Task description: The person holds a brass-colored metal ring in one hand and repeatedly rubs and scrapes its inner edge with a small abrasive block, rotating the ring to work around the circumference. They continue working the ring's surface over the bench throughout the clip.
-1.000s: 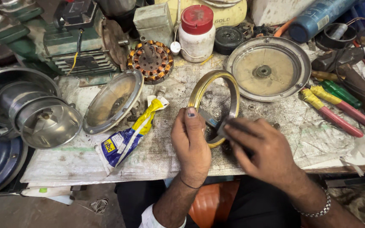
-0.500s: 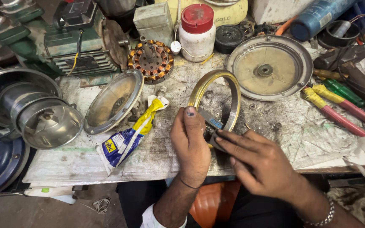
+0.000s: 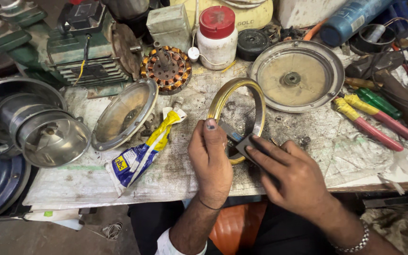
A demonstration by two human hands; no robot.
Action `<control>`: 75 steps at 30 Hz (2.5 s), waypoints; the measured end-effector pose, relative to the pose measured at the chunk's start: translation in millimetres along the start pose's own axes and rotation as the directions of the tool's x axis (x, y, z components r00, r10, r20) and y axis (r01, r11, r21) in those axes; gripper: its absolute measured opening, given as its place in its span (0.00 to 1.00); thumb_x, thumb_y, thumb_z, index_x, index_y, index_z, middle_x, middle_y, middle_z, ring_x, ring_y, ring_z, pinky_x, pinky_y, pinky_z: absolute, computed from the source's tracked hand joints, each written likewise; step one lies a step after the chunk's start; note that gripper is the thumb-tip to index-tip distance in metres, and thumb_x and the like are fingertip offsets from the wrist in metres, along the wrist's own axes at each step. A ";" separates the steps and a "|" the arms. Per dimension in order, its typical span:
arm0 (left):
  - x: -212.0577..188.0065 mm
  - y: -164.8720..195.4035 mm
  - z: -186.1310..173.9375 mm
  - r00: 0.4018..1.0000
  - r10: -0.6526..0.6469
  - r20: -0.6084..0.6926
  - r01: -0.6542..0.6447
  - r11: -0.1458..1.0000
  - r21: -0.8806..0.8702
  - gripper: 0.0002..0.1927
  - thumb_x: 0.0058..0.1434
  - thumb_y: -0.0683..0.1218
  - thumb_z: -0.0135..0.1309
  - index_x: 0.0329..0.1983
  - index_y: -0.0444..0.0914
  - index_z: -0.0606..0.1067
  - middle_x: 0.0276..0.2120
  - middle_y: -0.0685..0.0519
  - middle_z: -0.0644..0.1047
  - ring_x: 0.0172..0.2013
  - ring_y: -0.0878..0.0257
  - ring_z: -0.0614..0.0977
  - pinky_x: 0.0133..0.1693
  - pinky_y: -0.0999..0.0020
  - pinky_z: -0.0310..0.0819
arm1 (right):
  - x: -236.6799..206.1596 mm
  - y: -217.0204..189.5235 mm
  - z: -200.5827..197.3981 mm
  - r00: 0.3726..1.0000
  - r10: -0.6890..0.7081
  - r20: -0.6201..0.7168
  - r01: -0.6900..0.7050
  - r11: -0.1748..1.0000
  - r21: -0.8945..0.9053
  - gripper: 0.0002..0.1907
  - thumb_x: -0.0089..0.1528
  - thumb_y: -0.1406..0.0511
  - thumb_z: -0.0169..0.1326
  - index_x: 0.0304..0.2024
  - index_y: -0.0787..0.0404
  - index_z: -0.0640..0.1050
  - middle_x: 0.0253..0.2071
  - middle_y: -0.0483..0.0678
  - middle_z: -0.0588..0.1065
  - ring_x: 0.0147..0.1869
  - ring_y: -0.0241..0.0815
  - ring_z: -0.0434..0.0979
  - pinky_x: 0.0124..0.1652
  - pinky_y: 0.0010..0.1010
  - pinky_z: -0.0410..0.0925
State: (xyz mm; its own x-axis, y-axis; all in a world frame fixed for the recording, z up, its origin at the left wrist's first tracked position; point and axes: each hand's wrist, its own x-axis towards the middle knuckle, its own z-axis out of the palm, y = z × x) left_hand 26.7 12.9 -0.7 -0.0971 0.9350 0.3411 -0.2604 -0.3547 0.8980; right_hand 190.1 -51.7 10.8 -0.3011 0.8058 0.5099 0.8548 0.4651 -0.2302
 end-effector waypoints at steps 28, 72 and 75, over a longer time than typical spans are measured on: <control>1.4 6.3 2.7 1.000 -0.010 0.006 0.009 0.997 0.081 0.19 0.76 0.52 0.42 0.33 0.35 0.69 0.25 0.58 0.68 0.27 0.70 0.67 0.30 0.70 0.64 | 1.9 -8.7 -6.7 0.967 0.229 0.112 -0.221 0.972 -0.082 0.25 0.60 0.53 0.59 0.59 0.51 0.81 0.49 0.63 0.72 0.41 0.53 0.74 0.40 0.42 0.71; 0.8 8.6 1.4 0.999 0.030 0.035 -0.034 0.993 0.112 0.19 0.77 0.52 0.41 0.34 0.34 0.70 0.25 0.58 0.68 0.27 0.70 0.66 0.29 0.70 0.62 | 3.1 -0.8 -12.0 0.991 0.093 0.097 -0.117 0.956 0.271 0.19 0.57 0.61 0.58 0.49 0.59 0.83 0.31 0.56 0.76 0.36 0.53 0.79 0.37 0.42 0.71; 0.1 8.4 1.9 1.000 0.009 0.028 -0.013 0.992 0.125 0.19 0.77 0.52 0.41 0.35 0.34 0.71 0.24 0.58 0.68 0.26 0.70 0.67 0.28 0.70 0.61 | 2.2 -1.2 -10.5 0.978 0.197 0.068 -0.203 0.975 0.093 0.16 0.58 0.62 0.56 0.47 0.58 0.84 0.28 0.55 0.76 0.34 0.54 0.78 0.39 0.45 0.70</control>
State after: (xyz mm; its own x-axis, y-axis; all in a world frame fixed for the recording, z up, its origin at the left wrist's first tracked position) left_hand 26.3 10.1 7.4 -0.0721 0.9313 0.3570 -0.1370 -0.3638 0.9214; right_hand 192.8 -54.3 20.9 -0.1547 0.9046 0.3971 0.8550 0.3240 -0.4049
